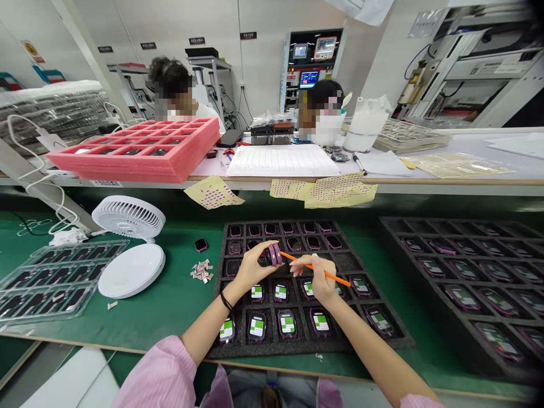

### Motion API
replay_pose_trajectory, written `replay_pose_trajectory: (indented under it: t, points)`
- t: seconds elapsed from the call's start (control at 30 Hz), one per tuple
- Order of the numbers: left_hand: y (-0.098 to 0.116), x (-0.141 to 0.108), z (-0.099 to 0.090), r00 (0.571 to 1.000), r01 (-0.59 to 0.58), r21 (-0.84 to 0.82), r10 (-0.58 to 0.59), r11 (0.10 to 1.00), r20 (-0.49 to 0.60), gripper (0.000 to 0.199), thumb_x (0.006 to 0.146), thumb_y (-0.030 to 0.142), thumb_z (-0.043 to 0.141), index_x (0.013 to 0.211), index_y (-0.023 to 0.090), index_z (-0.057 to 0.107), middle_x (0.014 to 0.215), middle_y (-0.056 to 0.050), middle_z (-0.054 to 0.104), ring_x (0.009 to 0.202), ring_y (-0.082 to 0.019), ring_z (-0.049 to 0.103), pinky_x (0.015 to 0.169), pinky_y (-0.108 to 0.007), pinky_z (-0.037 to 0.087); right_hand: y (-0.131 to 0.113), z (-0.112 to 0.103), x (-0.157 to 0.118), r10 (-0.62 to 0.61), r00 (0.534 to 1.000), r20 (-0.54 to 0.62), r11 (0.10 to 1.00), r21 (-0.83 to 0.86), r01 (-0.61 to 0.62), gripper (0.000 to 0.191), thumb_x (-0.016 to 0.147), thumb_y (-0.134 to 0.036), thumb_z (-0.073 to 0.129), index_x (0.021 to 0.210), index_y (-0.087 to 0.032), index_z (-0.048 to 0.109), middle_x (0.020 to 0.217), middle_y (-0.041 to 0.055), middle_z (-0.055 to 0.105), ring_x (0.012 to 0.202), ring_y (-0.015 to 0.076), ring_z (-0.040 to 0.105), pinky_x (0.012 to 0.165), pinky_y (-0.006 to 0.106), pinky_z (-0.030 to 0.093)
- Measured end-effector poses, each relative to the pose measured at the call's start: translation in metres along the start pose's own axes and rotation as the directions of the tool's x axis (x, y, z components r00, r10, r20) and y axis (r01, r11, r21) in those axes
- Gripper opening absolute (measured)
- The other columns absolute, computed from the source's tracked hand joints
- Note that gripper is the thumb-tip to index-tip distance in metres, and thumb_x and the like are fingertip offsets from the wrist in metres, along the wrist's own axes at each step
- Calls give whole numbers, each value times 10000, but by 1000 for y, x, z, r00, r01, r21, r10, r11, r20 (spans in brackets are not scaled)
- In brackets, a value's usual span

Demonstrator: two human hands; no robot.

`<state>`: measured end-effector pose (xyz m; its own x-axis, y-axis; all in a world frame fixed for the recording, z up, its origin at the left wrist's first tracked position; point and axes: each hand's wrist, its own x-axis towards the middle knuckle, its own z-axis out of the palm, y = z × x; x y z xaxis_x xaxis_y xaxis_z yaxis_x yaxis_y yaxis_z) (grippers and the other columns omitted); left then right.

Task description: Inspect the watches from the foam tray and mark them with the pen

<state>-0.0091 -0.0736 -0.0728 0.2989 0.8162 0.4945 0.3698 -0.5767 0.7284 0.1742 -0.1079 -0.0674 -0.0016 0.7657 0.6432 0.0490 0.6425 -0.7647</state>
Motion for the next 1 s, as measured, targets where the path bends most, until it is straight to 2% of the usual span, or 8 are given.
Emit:
replay_pose_trajectory:
  t: [0.33,0.5,0.77,1.0]
  points:
    - [-3,-1,0,998,-57,57,58,997,-10,470,719,181,712,1171,174,587,1154,-96,670,1057,-227,640,941,-377,515,-1,4,1,17,1000,-21,998,-59,-18,541,975,-384,297,714,-182,726,565,39,671,445,128,592,439,263,487]
    - [-3,1,0,999,-30,53,31,998,-13,464,712,175,711,1161,189,595,1145,-83,675,1044,-223,647,924,-370,525,-2,3,2,20,1000,-11,997,-69,-21,527,974,-370,304,722,-182,727,584,38,684,456,128,602,443,260,488]
    - [2,0,-1,998,-63,47,61,997,26,514,697,97,691,1189,198,577,1175,-85,661,1083,-226,627,960,-389,500,-11,5,4,-17,998,54,999,-45,20,493,961,-344,329,740,-186,740,579,38,681,470,140,612,462,271,514]
    - [3,0,-2,998,-55,51,54,997,25,521,691,94,702,1187,188,577,1175,-85,659,1080,-221,627,955,-369,503,-6,4,-1,-69,996,55,997,34,67,474,968,-288,318,775,-192,740,614,38,683,503,136,616,472,261,503]
